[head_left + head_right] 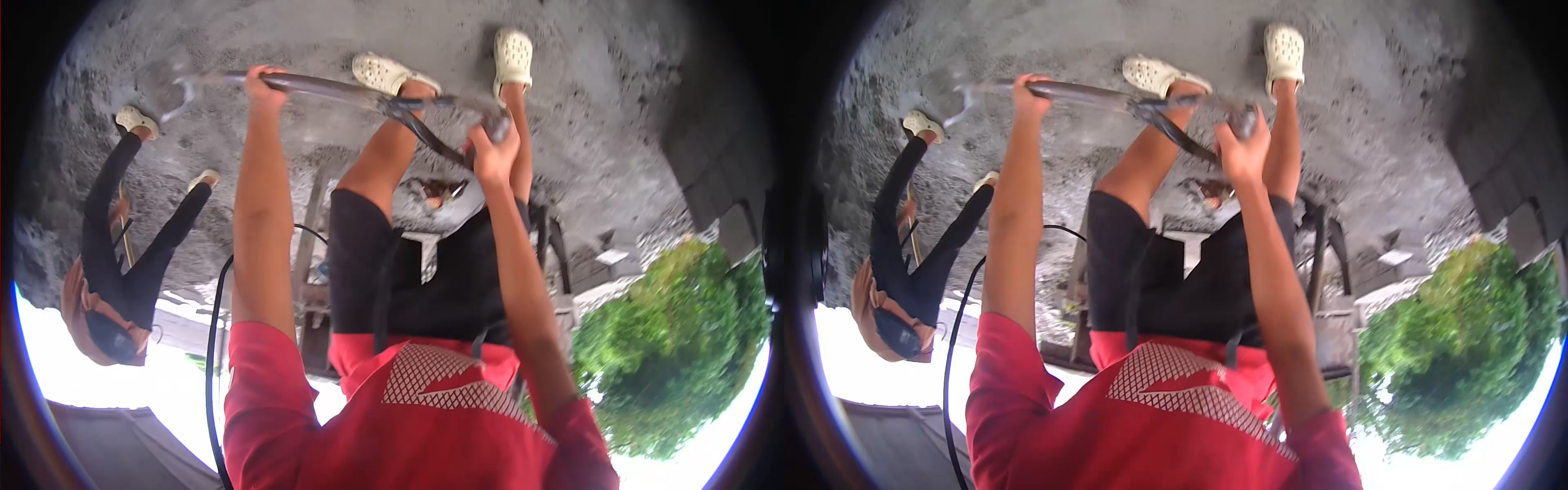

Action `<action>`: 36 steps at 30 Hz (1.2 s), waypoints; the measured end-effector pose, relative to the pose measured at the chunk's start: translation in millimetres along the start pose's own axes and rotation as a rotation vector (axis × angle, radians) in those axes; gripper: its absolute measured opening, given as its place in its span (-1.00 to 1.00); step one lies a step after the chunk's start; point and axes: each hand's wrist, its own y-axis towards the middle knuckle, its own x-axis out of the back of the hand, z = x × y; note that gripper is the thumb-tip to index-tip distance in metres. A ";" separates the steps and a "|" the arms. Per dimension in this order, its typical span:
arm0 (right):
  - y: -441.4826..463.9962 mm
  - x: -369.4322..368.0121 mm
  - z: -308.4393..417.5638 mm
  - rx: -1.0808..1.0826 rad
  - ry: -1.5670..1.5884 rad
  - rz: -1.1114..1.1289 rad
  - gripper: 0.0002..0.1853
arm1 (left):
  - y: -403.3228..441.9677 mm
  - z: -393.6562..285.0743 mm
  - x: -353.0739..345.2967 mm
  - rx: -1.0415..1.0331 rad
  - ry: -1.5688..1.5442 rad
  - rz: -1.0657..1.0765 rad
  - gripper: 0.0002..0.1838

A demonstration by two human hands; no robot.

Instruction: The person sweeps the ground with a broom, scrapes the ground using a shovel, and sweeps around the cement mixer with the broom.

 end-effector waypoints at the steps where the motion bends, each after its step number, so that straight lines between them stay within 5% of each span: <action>1: 3.5 -4.3 -9.6 -0.021 -0.015 0.006 -0.76 | -5.7 -18.1 2.7 -0.048 -0.013 0.000 -0.82; 9: 13.6 53.8 -3.2 -0.094 -0.013 -0.026 -0.83 | -80.5 2.3 -13.0 -0.128 0.034 -0.007 -0.88; 11: 6.6 98.7 9.1 -0.084 -0.030 -0.086 -0.86 | -89.2 54.4 -24.5 -0.113 0.002 0.021 -0.86; 14: 1.3 208.4 -26.8 -0.175 -0.059 -0.185 -0.88 | -102.5 154.3 -40.9 0.191 -0.004 0.077 -0.82; 17: -36.1 320.1 -47.9 -0.220 0.035 -0.374 -0.79 | -119.7 275.7 -53.5 0.422 -0.140 0.426 -0.86; 18: -49.6 346.7 -47.7 -0.220 0.190 -0.599 -0.79 | -133.5 316.5 -73.0 0.376 0.101 0.054 -0.87; 22: -118.1 440.6 -7.1 -0.097 -0.113 -0.637 -0.92 | -190.7 456.6 -106.9 0.498 0.168 0.249 -0.85; 25: -164.1 477.9 12.5 -0.113 -0.133 -0.881 -0.89 | -239.4 514.2 -143.5 0.618 0.272 0.181 -0.87; 31: -176.8 481.4 24.5 -0.114 -0.138 -0.984 -0.83 | -254.9 519.0 -185.5 0.691 0.322 0.182 -0.86; 36: -151.9 394.3 60.3 -0.137 -0.201 -1.023 -0.79 | -226.6 456.4 -197.0 0.649 0.257 0.215 -0.88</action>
